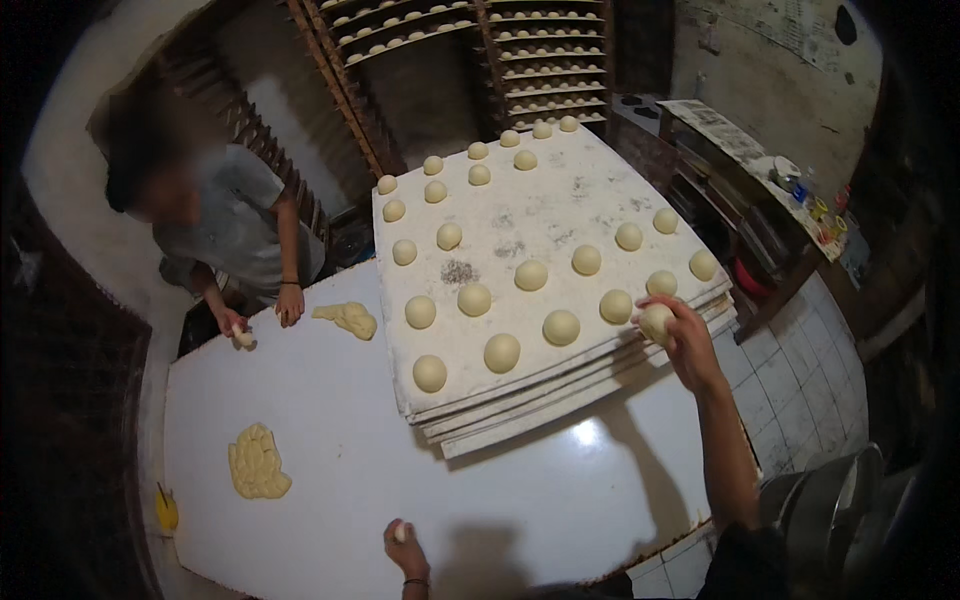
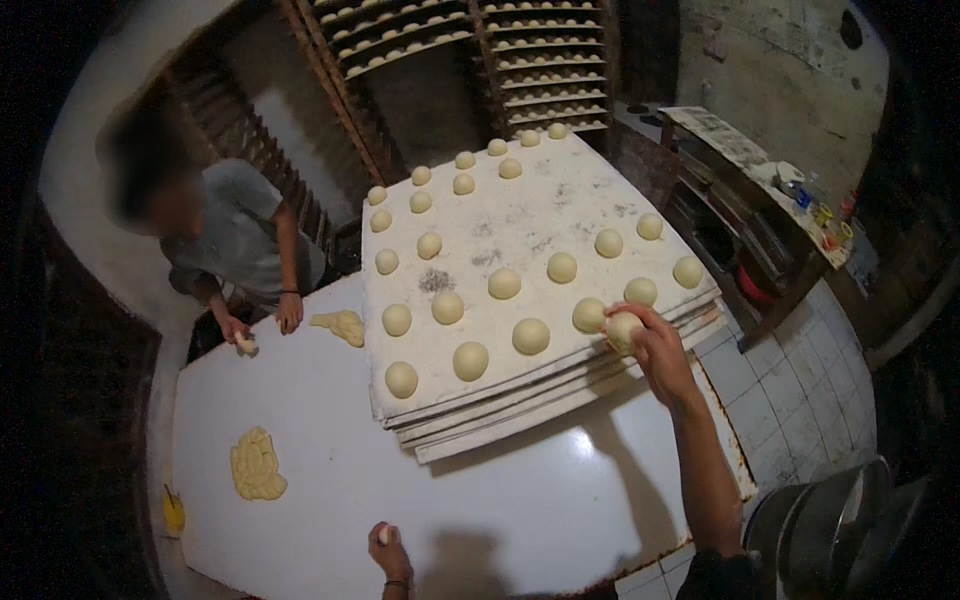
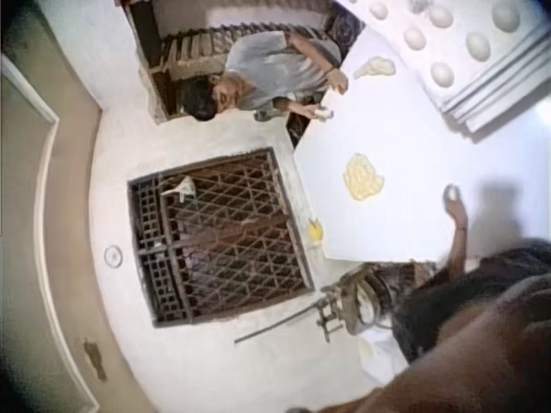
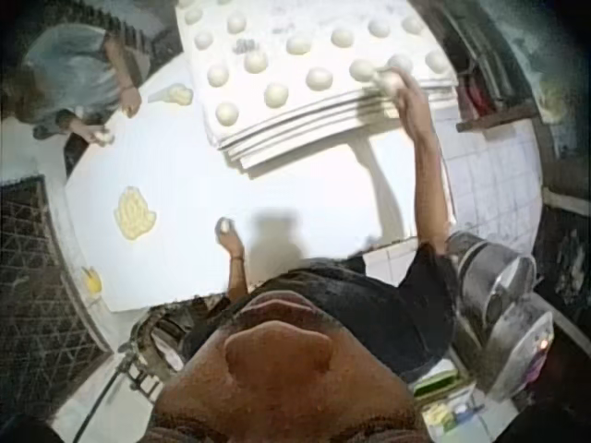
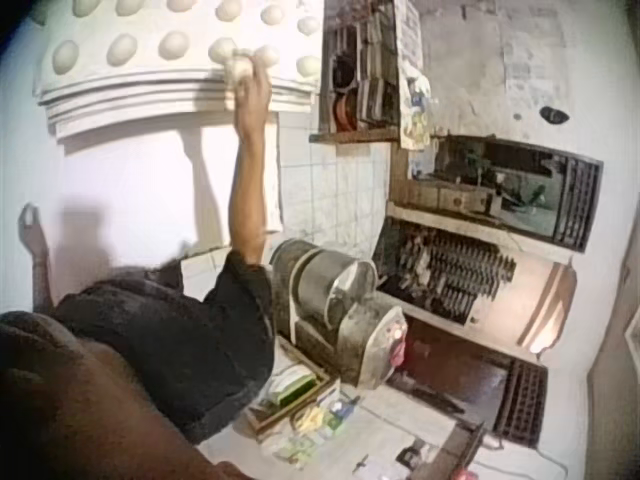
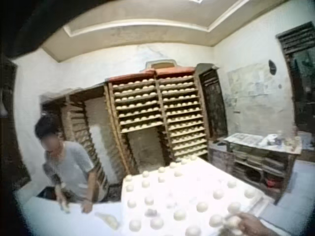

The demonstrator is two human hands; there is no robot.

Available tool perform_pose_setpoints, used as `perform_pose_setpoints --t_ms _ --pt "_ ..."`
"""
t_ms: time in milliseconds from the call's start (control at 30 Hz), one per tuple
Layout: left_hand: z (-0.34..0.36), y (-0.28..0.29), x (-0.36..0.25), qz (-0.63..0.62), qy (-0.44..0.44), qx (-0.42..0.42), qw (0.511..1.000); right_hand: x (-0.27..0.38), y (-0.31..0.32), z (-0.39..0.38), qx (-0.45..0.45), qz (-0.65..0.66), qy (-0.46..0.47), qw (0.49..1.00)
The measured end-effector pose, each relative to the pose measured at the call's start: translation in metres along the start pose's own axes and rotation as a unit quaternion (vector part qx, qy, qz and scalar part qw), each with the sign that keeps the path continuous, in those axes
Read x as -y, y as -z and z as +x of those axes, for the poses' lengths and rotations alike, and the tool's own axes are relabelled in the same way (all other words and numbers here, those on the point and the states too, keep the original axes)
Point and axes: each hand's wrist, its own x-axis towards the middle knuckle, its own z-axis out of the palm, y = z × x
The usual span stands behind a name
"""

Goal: The person organizes small dough balls onto a large square tray, then begins shaping larger pieces of dough by hand on the table surface.

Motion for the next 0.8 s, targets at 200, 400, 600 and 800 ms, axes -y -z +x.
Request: perform_pose_setpoints --t_ms 200,400,600,800 --pt "0.042 -0.049 -0.162 -0.406 0.075 -0.085 0.907 0.003 -0.006 0.238 0.066 -0.461 0.161 0.870" --pt "0.089 -0.200 -0.381 -0.038 -0.224 0.283 0.932 -0.022 -0.016 0.277 0.080 -0.661 0.217 0.713" --pt "0.149 -0.405 -0.440 0.069 -0.548 0.245 0.797 0.093 0.021 0.132 0.153 -0.380 0.297 0.863" --pt "0.176 -0.446 -0.414 0.242 -0.550 0.210 0.771 0.034 0.085 -0.091 -0.110 -0.284 0.127 0.944"
